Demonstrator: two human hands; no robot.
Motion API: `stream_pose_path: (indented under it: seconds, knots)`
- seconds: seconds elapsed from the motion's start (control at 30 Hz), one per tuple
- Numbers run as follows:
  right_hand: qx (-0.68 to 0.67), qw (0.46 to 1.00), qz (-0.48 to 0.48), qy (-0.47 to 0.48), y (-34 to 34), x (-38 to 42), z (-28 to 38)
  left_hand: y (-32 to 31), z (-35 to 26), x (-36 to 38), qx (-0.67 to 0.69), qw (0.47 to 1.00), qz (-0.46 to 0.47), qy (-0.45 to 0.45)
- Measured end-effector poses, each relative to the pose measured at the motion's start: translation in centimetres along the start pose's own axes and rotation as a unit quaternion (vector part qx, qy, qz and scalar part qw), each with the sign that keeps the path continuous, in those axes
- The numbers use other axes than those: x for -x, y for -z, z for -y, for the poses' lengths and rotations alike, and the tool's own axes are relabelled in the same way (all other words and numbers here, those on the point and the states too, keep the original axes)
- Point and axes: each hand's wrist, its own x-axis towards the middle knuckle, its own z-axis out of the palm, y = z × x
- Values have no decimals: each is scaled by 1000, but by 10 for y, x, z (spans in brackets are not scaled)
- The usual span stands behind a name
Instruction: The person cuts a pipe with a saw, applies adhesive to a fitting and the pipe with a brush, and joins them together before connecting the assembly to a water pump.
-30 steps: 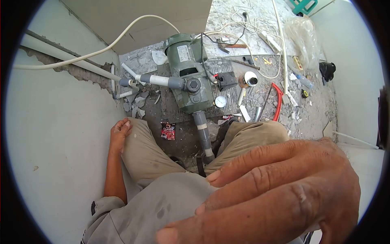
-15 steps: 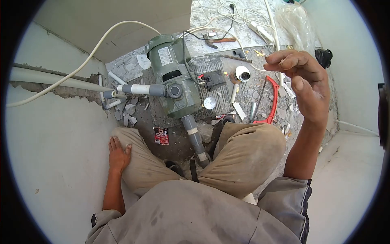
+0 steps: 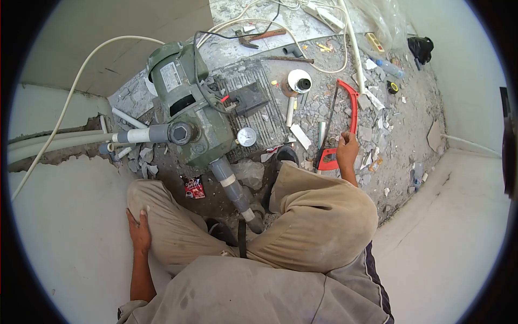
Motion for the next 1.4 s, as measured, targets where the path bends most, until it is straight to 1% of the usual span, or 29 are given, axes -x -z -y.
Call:
stream_pose_path:
  seconds: [0.03, 0.07, 0.17, 0.3, 0.33, 0.37, 0.43, 0.53, 0.6, 0.63, 0.67, 0.77, 0.8, 0.83, 0.87, 0.9, 0.93, 1.0, 1.03, 1.07, 1.13, 1.17, 1.2, 1.23, 1.3, 1.37, 1.4]
  knots:
    - [0, 1000, -26, 5, 1, 7, -9, -2, 5, -3, 12, 1000, 5, 10]
    - [11, 1000, -24, -11, 4, 14, -15, -2, 1, -2, 9, 1000, 3, 8]
    - [73, 995, -67, -8, 7, 34, -42, -2, -13, -2, 6, 1000, 2, -5]
    - [131, 976, -59, -163, -3, 39, -66, -5, -21, -5, 9, 1000, 11, -17]
    - [170, 972, -71, -145, -7, 36, -61, -3, -23, -6, 7, 1000, 13, -19]
    - [198, 962, -86, -170, -11, 30, -55, -3, -24, -8, 20, 1000, 15, -18]
    - [252, 936, -114, -218, -5, 16, -20, -5, -21, -10, 46, 999, 19, -18]
    - [167, 952, -17, -255, -2, -4, -37, -5, -14, -17, 34, 999, 12, -25]
    - [75, 967, -41, -241, -12, -14, -75, -7, -9, -19, 50, 998, 16, -31]
    - [30, 970, -50, -234, -13, -14, -73, -6, -10, -20, 56, 998, 18, -32]
    - [54, 976, -83, -193, -8, -13, -72, -5, -10, -21, 52, 998, 19, -32]
    - [15, 980, -81, -179, 29, -15, -83, -1, -13, -15, 45, 999, 13, -23]
    - [20, 981, -97, -168, 44, -19, -102, -2, -11, -15, 48, 999, 9, -18]
    - [28, 980, -112, -159, 57, -20, -108, -4, -10, -14, 50, 999, 8, -12]
    - [137, 965, -153, -164, 61, -19, -112, -4, -7, -14, 56, 998, 6, -12]
    - [245, 936, -191, -167, 70, -19, -105, -4, -4, -15, 63, 998, 5, -12]
    - [350, 894, -227, -167, 76, -18, -98, -5, 0, -17, 70, 997, 4, -12]
    - [291, 933, -207, -41, 73, -15, -90, -15, 13, -27, 97, 993, -2, -66]
    - [249, 949, -190, 28, 60, -15, -80, -13, 10, -24, 111, 990, -15, -88]
    - [188, 981, -51, 1, 45, -10, -67, -12, 9, -21, 61, 987, -23, -145]
    - [273, 953, 108, -78, 11, 9, -27, -6, -31, -5, -42, 971, -44, -231]
    - [294, 938, 157, -94, -4, 13, -34, -4, -49, -1, -94, 959, -47, -264]
    - [275, 942, 140, -136, -19, 17, -33, -1, -61, 5, -96, 953, -17, -287]
    - [261, 945, 124, -153, -27, 16, -36, 1, -70, 10, -95, 945, 16, -311]
    - [233, 965, 108, -58, -30, 14, -55, -3, -81, 18, -61, 934, 77, -344]
    - [196, 976, 96, -11, -27, 11, -86, -14, -92, 31, -28, 934, 107, -339]
    - [176, 981, 86, 8, -31, 8, -90, -17, -99, 36, -13, 931, 124, -342]
